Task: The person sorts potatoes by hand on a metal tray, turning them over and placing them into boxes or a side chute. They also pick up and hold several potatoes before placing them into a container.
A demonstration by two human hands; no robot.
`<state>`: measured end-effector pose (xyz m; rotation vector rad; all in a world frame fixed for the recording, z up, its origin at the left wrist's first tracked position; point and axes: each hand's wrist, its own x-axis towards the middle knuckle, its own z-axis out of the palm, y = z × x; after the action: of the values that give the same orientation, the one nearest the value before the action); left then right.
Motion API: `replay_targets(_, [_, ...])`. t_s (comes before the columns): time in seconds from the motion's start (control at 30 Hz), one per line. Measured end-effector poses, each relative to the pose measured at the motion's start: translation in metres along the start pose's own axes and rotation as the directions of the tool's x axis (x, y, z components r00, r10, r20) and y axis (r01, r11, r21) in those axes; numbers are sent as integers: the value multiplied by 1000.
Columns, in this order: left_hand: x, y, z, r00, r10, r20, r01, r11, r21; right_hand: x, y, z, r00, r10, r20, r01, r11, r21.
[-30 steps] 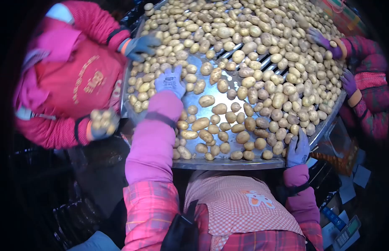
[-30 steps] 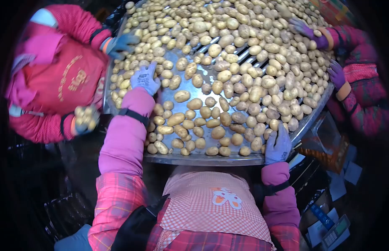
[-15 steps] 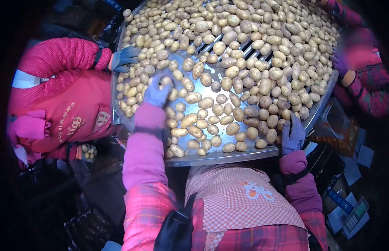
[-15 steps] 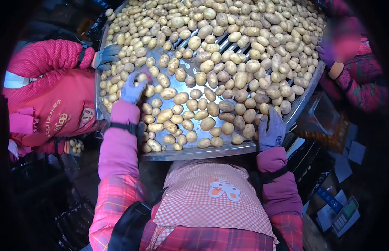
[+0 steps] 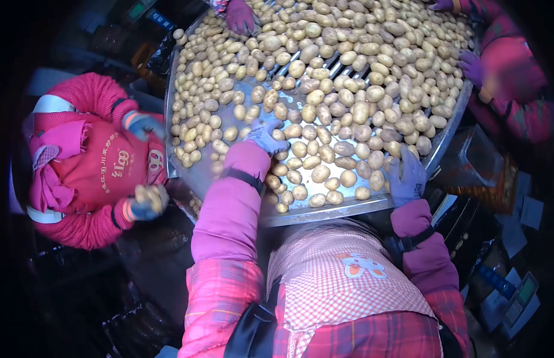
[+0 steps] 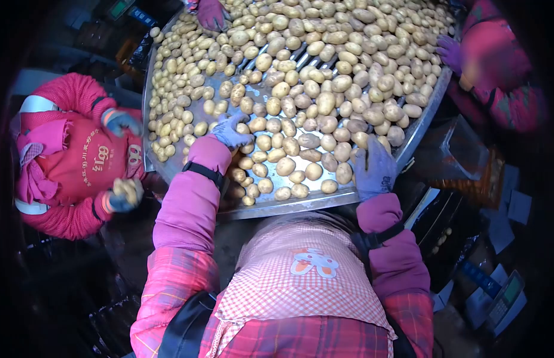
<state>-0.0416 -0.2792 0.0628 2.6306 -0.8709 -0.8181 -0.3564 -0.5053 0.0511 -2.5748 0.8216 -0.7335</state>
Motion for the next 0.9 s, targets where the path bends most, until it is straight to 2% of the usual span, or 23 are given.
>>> replay_targets(0.07, [-6,5,3,998,-58,-19,58,998,25,-1,1,0,1000,11,-5,-11,1000,0])
replay_targets(0.1, [2,-18,16,998,67,-14,-68,960,-271,-1,2,1,1000,11,-16,-11,1000,6])
replay_targets(0.13, [-2,-15,11,982,185,-45,-180,821,-541,-2,2,1,1000,13,-17,-14,1000,-6])
replay_targets(0.17, [-10,-12,10,981,186,-46,-182,827,-532,-3,3,0,1000,18,-23,-18,1000,2])
replay_targets(0.2, [-26,-11,10,994,98,-57,-107,642,-759,-3,4,0,1000,21,-13,-21,1000,-6])
replay_targets(0.23, [-55,7,0,999,8,-45,-44,391,-919,-3,3,0,1000,20,-1,-20,1000,-12])
replay_targets(0.27, [-96,51,-15,986,-166,10,56,274,-960,-4,2,1,1000,17,-5,-17,1000,-1])
replay_targets(0.3, [-99,48,-4,994,-104,11,35,230,-972,-4,3,1,1000,7,-22,-6,999,38])
replay_targets(0.37, [-127,90,0,989,-145,19,22,19,-1000,-10,8,3,999,2,-46,1,998,60])
replay_targets(0.43, [-132,107,7,994,102,28,48,-200,-979,-14,5,14,980,19,-199,18,983,182])
replay_targets(0.47, [-132,120,15,991,134,-7,19,-187,-982,-12,-13,4,981,191,36,-180,820,543])
replay_targets(0.5, [-134,129,21,988,155,14,43,-180,-983,-12,-36,-10,912,265,314,-408,497,766])
replay_targets(0.57, [-134,153,30,928,368,54,51,16,-999,-9,-59,-29,888,197,415,-457,292,840])
replay_targets(0.6, [-132,167,36,894,425,141,139,36,-990,-11,-57,-33,839,154,522,-543,177,821])
replay_targets(0.63, [-133,182,45,897,422,130,113,65,-991,-15,-51,-36,784,96,613,-620,60,783])
replay_targets(0.67, [-127,184,60,911,395,121,35,220,-975,-26,-37,-22,923,55,381,-384,221,897])
replay_targets(0.7, [-119,184,73,921,376,101,-47,366,-930,-33,-16,-12,976,-1,217,-200,375,905])
replay_targets(0.73, [-118,194,74,899,418,130,-7,310,-951,-38,-7,-20,878,131,460,-453,-79,888])
replay_targets(0.77, [-120,210,71,872,463,158,39,256,-966,-40,2,-30,721,128,681,-526,-538,658])
replay_targets(0.8, [-127,227,68,886,452,107,-12,253,-967,-45,17,-45,694,161,702,-551,-509,662])
replay_targets(0.83, [-120,238,73,833,492,254,306,-26,-952,-50,30,-45,658,151,737,-550,-572,608])
replay_targets(0.87, [-117,251,80,820,570,-53,-313,369,-875,-59,36,-55,692,121,711,-558,-535,634])
replay_targets(0.9, [-115,264,87,593,757,-274,-797,504,-333,-70,39,-66,723,91,684,-565,-491,663])
